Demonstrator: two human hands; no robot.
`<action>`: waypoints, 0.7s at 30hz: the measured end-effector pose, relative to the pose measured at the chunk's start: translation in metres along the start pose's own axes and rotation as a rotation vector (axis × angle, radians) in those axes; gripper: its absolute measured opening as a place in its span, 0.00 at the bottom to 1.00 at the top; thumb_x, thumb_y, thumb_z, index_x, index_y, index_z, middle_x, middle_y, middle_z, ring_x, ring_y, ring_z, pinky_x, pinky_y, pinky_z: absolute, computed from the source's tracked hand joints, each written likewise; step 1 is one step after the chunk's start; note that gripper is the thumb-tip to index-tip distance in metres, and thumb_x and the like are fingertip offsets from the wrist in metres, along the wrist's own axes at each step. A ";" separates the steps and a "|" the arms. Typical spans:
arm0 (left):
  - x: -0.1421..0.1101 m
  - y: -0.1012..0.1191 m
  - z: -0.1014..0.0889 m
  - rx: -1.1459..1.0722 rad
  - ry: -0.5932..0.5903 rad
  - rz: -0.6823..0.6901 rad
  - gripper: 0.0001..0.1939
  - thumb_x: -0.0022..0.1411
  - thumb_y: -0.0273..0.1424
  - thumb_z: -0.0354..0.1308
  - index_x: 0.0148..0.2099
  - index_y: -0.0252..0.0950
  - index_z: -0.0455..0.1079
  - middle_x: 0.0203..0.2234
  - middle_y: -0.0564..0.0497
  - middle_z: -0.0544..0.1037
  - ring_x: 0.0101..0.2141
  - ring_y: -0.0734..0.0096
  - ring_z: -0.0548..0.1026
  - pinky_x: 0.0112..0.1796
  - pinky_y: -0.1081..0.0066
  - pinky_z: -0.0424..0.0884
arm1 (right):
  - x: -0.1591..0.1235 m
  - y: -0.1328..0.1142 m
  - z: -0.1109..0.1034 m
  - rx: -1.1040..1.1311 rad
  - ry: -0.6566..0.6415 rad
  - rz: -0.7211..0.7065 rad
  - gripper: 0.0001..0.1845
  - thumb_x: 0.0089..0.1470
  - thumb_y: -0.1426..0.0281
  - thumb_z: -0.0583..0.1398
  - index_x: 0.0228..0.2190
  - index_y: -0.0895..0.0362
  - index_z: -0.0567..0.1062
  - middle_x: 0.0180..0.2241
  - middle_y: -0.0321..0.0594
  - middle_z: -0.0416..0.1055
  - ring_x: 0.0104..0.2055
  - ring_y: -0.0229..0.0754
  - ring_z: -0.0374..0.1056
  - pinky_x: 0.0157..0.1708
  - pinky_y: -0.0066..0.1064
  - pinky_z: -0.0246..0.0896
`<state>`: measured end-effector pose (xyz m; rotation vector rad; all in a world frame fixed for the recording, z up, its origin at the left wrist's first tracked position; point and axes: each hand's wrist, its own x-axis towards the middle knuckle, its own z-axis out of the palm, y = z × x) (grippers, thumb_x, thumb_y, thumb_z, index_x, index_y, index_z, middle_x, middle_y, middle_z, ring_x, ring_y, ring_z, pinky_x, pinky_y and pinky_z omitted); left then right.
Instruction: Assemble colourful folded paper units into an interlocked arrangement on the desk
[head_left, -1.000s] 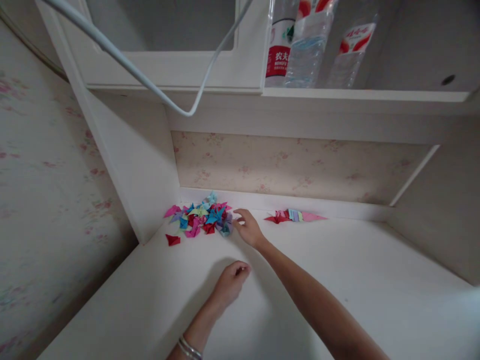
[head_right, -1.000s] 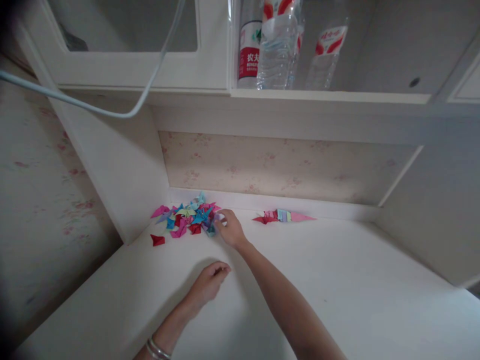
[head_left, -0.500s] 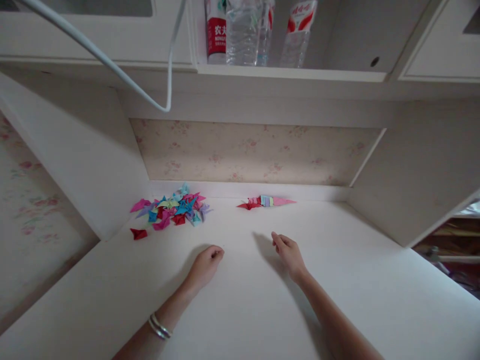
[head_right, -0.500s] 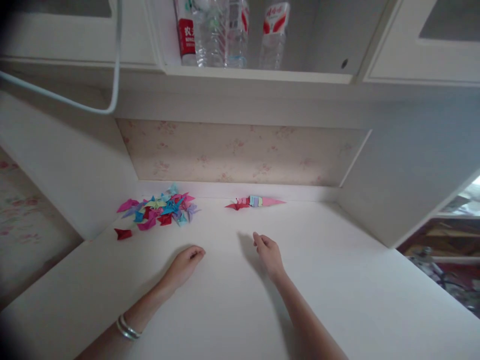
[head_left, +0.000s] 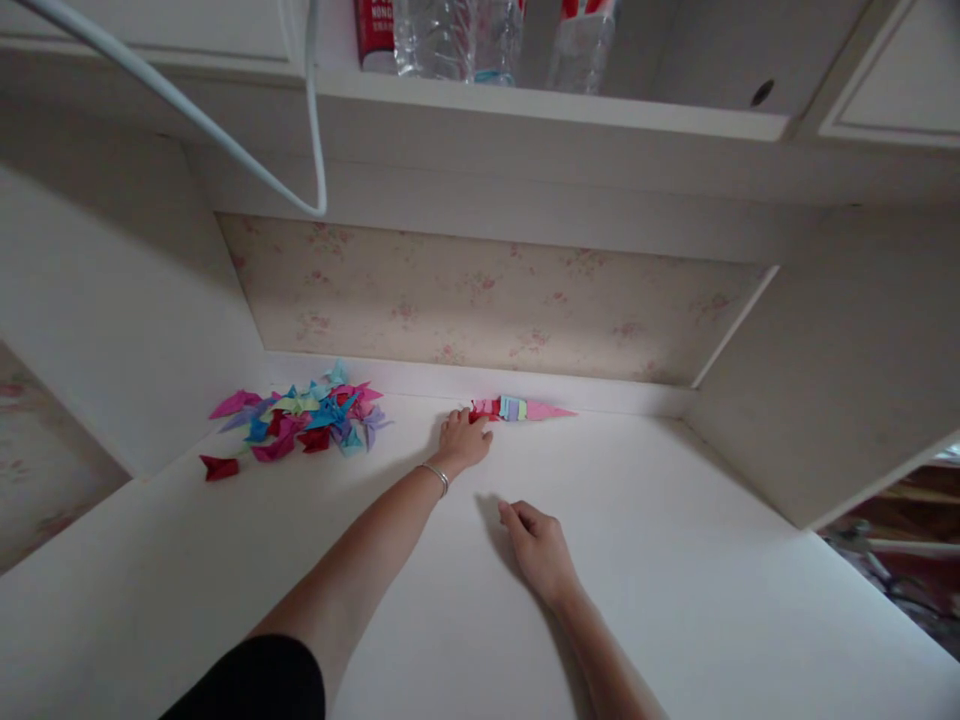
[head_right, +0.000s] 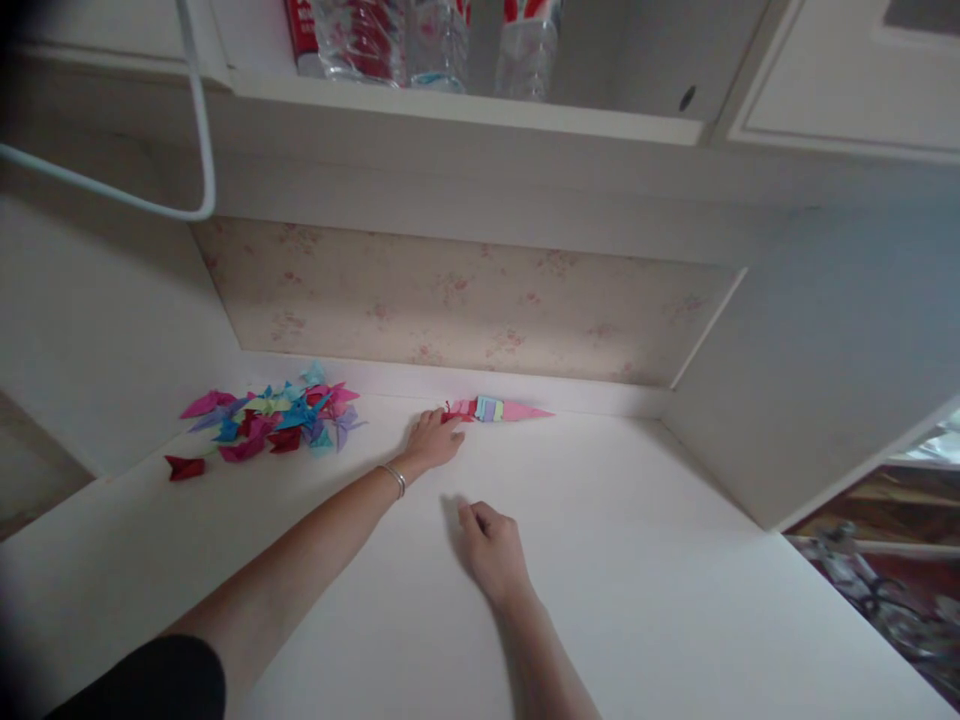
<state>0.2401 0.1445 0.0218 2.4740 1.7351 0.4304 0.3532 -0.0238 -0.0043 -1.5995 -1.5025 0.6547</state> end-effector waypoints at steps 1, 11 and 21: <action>0.003 0.001 0.003 0.000 -0.001 0.002 0.21 0.64 0.42 0.45 0.57 0.47 0.65 0.55 0.46 0.65 0.54 0.52 0.60 0.50 0.52 0.60 | 0.001 0.002 0.000 -0.008 -0.011 -0.003 0.26 0.59 0.52 0.50 0.22 0.57 0.72 0.17 0.31 0.59 0.23 0.35 0.55 0.24 0.27 0.46; -0.020 -0.023 -0.026 0.028 0.053 0.040 0.21 0.66 0.38 0.43 0.57 0.40 0.63 0.55 0.45 0.68 0.54 0.57 0.60 0.52 0.57 0.58 | -0.005 0.000 0.000 -0.093 -0.048 -0.042 0.26 0.60 0.53 0.48 0.24 0.57 0.73 0.18 0.33 0.63 0.22 0.36 0.58 0.24 0.27 0.47; -0.053 -0.144 -0.117 0.250 0.342 -0.132 0.23 0.66 0.33 0.42 0.61 0.34 0.57 0.58 0.41 0.64 0.55 0.55 0.61 0.54 0.54 0.53 | -0.017 -0.015 0.011 -0.553 -0.092 -0.136 0.25 0.63 0.57 0.46 0.26 0.52 0.76 0.27 0.40 0.77 0.29 0.40 0.70 0.26 0.28 0.48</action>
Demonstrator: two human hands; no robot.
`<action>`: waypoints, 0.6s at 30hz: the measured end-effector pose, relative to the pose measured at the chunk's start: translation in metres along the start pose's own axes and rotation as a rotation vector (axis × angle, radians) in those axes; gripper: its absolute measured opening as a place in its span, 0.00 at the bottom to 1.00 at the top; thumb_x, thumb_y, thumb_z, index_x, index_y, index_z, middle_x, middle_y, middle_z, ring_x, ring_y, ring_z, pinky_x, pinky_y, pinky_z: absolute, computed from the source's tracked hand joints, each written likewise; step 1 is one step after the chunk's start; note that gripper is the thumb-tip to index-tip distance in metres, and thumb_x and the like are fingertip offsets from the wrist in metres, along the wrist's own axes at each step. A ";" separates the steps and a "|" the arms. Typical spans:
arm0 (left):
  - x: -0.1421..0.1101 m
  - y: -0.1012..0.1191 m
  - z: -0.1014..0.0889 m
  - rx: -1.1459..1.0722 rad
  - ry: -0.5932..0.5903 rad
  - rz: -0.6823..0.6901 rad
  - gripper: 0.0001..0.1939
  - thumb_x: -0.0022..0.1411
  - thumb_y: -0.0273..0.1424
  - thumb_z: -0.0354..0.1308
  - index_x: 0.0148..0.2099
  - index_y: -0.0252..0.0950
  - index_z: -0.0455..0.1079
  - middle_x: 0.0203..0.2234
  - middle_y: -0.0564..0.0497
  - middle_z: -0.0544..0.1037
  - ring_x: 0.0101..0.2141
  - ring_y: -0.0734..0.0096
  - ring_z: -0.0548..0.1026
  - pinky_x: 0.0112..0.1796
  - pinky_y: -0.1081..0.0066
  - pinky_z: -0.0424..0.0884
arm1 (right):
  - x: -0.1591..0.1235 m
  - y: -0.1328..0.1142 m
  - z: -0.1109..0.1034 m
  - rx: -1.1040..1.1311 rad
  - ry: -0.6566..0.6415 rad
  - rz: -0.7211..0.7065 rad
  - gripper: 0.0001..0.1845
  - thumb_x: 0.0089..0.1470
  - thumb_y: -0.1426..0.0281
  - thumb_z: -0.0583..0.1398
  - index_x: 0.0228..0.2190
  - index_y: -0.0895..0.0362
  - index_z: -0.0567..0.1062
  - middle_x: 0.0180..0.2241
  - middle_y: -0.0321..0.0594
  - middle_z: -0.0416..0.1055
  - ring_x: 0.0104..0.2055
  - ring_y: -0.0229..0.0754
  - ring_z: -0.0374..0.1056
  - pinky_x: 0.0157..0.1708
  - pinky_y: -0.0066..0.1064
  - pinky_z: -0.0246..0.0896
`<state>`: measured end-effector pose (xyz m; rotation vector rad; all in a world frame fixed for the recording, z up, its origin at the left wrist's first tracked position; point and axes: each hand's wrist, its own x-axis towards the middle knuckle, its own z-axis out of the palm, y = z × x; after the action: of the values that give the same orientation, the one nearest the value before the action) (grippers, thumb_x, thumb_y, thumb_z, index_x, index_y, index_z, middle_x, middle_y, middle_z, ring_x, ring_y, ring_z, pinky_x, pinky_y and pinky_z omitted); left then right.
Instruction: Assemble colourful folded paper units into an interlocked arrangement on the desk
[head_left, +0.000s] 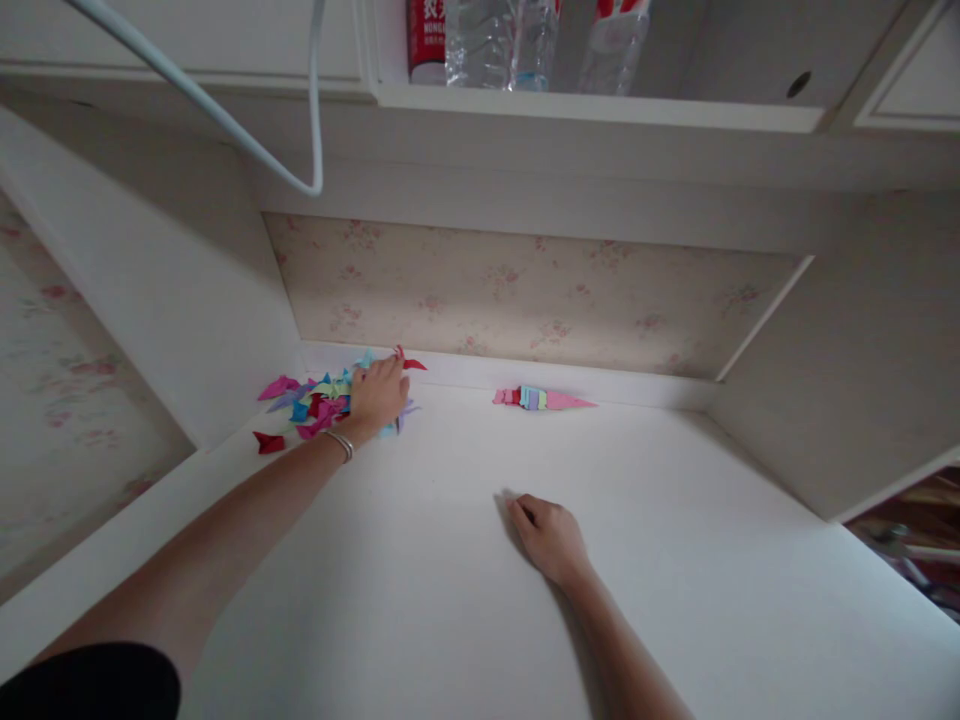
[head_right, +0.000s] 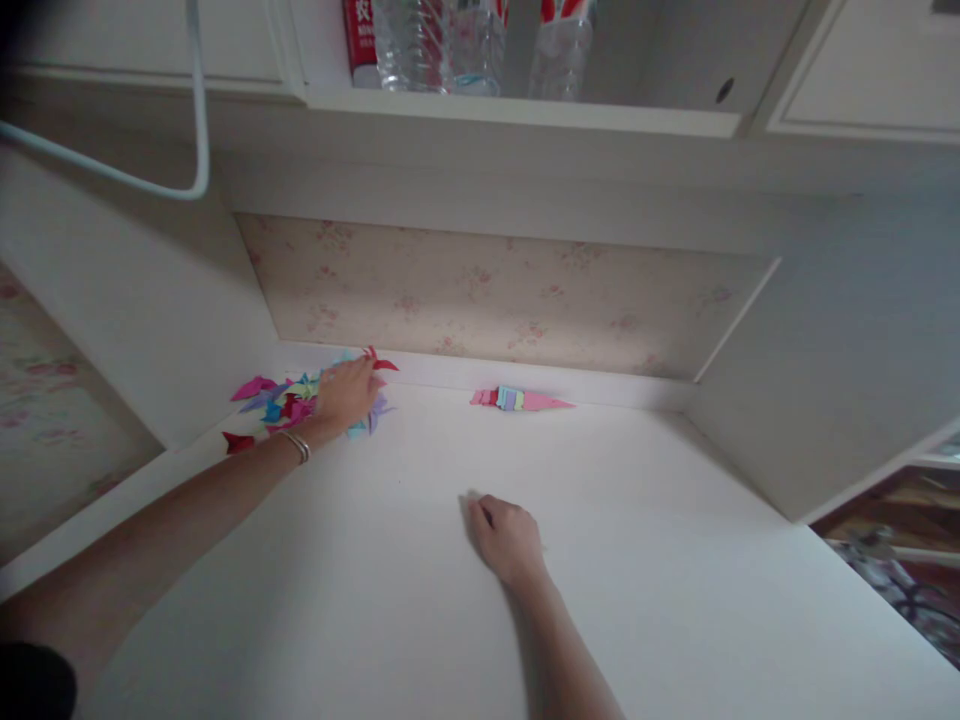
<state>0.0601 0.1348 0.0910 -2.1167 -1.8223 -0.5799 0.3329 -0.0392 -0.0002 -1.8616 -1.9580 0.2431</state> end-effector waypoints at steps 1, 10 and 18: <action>0.004 -0.015 -0.004 0.009 0.012 -0.037 0.23 0.67 0.33 0.41 0.62 0.32 0.56 0.58 0.39 0.64 0.55 0.51 0.60 0.53 0.50 0.53 | 0.000 -0.001 0.000 -0.022 0.000 -0.004 0.25 0.63 0.57 0.46 0.27 0.52 0.76 0.28 0.40 0.77 0.29 0.40 0.71 0.26 0.28 0.48; 0.020 -0.012 0.001 0.115 0.011 0.059 0.20 0.67 0.35 0.41 0.56 0.37 0.63 0.55 0.38 0.63 0.52 0.46 0.61 0.48 0.47 0.57 | -0.001 -0.004 0.002 -0.078 -0.009 -0.028 0.22 0.64 0.58 0.46 0.28 0.52 0.74 0.28 0.38 0.77 0.30 0.40 0.71 0.26 0.28 0.47; 0.026 0.150 0.063 -0.149 -0.215 0.587 0.18 0.64 0.36 0.48 0.54 0.38 0.64 0.53 0.43 0.64 0.51 0.55 0.62 0.48 0.58 0.61 | 0.003 0.000 0.002 -0.030 -0.056 0.000 0.22 0.63 0.57 0.46 0.30 0.51 0.75 0.29 0.38 0.77 0.30 0.41 0.71 0.27 0.28 0.49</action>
<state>0.2184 0.1632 0.0549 -2.7337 -1.1662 -0.3541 0.3324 -0.0359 -0.0014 -1.8930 -2.0094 0.2691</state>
